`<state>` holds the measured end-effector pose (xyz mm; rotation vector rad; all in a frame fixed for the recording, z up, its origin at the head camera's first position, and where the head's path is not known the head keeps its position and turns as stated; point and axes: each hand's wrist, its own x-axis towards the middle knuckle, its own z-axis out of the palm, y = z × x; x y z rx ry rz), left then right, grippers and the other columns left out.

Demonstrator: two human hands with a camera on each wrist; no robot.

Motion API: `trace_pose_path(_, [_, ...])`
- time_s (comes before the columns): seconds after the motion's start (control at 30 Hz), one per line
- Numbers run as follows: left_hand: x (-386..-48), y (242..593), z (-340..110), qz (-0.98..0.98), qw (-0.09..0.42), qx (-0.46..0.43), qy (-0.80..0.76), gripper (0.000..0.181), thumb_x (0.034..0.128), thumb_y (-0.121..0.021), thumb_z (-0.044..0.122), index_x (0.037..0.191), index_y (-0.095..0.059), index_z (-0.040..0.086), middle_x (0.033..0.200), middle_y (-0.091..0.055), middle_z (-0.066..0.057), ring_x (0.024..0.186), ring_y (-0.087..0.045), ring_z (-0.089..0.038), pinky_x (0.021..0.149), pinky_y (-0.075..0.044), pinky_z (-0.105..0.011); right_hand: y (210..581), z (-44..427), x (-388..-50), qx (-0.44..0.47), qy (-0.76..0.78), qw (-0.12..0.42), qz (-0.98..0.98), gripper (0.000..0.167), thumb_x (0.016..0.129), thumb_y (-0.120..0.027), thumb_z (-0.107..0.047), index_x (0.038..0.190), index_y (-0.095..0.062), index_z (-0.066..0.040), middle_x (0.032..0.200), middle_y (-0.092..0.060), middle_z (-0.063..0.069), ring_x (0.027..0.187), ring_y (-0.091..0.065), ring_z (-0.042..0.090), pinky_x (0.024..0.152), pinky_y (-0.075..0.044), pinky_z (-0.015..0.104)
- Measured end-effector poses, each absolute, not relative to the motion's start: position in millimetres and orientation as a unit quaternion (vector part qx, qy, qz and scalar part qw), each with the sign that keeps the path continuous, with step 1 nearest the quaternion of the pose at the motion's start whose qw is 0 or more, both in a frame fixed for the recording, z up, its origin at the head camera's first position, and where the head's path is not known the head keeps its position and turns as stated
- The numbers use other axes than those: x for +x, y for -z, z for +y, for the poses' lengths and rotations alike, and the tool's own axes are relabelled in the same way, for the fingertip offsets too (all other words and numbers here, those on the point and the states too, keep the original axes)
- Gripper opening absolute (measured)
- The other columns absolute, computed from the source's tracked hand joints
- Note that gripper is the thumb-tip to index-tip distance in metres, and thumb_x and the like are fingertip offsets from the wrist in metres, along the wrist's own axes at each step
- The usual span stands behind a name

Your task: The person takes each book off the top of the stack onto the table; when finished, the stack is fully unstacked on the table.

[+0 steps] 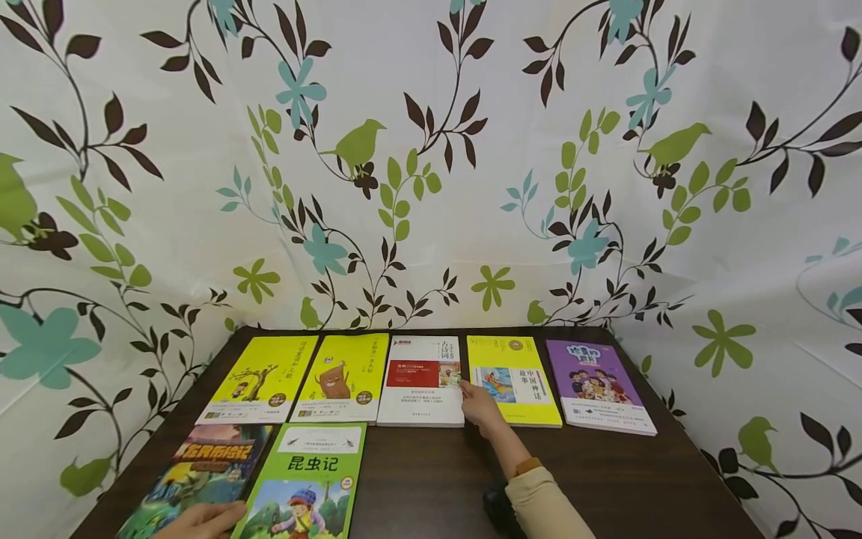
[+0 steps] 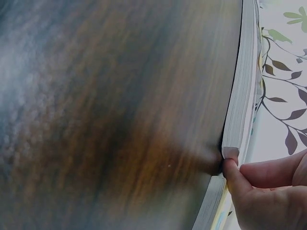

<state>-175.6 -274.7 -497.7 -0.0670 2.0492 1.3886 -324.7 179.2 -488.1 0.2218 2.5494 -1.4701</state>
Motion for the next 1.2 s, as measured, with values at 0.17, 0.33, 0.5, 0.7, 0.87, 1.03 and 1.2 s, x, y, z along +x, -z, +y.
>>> trace_pose_path(0.17, [-175.1, 461.8, -275.4, 0.787, 0.307, -0.003, -0.535, 0.076, 0.1025, -0.045, 0.042, 0.138, -0.032, -0.024, 0.134, -0.046, -0.04, 0.113, -0.058, -0.047, 0.092, -0.052, -0.05, 490.1, 179.7, -325.9, 0.074, 0.494, 0.099, 0.861, 0.052, 0.096, -0.042, 0.002, 0.148, -0.038, 0.002, 0.15, -0.041, 0.021, 0.142, -0.035, 0.038, 0.113, -0.03, 0.052])
trace_pose_path(0.33, [-176.9, 427.3, -265.0, 0.809, 0.235, 0.003, -0.539, 0.069, 0.1046, -0.042, 0.038, 0.136, -0.036, -0.023, 0.138, -0.042, -0.041, 0.12, -0.052, -0.051, 0.094, -0.052, -0.049, 488.0, 182.0, -326.9, 0.076, 0.496, 0.1, 0.859, 0.055, 0.093, -0.042, 0.005, 0.148, -0.037, 0.003, 0.15, -0.041, 0.022, 0.141, -0.034, 0.038, 0.113, -0.03, 0.051])
trace_pose_path(0.5, [-185.8, 418.6, -253.6, 0.831, 0.148, -0.017, -0.535, 0.052, 0.1055, -0.042, 0.026, 0.137, -0.043, -0.016, 0.135, -0.052, -0.032, 0.116, -0.059, -0.041, 0.092, -0.054, -0.045, 486.6, 181.1, -325.6, 0.079, 0.505, 0.092, 0.855, 0.057, 0.091, -0.042, 0.008, 0.147, -0.038, 0.003, 0.149, -0.043, 0.023, 0.141, -0.036, 0.038, 0.113, -0.03, 0.051])
trace_pose_path(0.7, [-199.1, 413.4, -244.3, 0.84, 0.111, -0.04, -0.529, 0.054, 0.1049, -0.044, 0.026, 0.144, -0.037, -0.012, 0.141, -0.049, -0.029, 0.118, -0.058, -0.037, 0.091, -0.054, -0.044, 486.3, 179.1, -323.4, 0.079, 0.511, 0.094, 0.851, 0.054, 0.093, -0.042, 0.006, 0.147, -0.039, 0.003, 0.148, -0.043, 0.023, 0.14, -0.037, 0.039, 0.112, -0.031, 0.051])
trace_pose_path(0.87, [-211.5, 406.9, -233.8, 0.84, 0.104, -0.02, -0.532, 0.053, 0.1047, -0.044, 0.025, 0.146, -0.036, -0.007, 0.145, -0.044, -0.029, 0.121, -0.055, -0.039, 0.092, -0.054, -0.044, 486.7, 178.1, -322.6, 0.083, 0.508, 0.098, 0.851, 0.055, 0.092, -0.043, 0.007, 0.147, -0.039, 0.004, 0.148, -0.043, 0.024, 0.14, -0.037, 0.04, 0.112, -0.032, 0.052])
trace_pose_path(1.03, [-225.2, 401.3, -214.7, 0.854, 0.068, 0.024, -0.516, 0.05, 0.104, -0.045, 0.02, 0.144, -0.039, -0.009, 0.142, -0.047, -0.03, 0.123, -0.054, -0.043, 0.092, -0.055, -0.044, 486.9, 178.7, -325.8, 0.085, 0.508, 0.091, 0.852, 0.054, 0.092, -0.044, 0.007, 0.146, -0.04, 0.004, 0.147, -0.044, 0.024, 0.139, -0.037, 0.04, 0.112, -0.032, 0.052])
trace_pose_path(1.2, [-237.0, 402.2, -195.0, 0.851, 0.052, 0.038, -0.521, 0.048, 0.1042, -0.045, 0.019, 0.143, -0.042, -0.009, 0.139, -0.051, -0.028, 0.122, -0.055, -0.042, 0.092, -0.054, -0.044, 487.6, 178.6, -326.9, 0.089, 0.513, 0.088, 0.849, 0.055, 0.091, -0.045, 0.005, 0.146, -0.04, 0.004, 0.147, -0.044, 0.024, 0.14, -0.038, 0.039, 0.113, -0.032, 0.051])
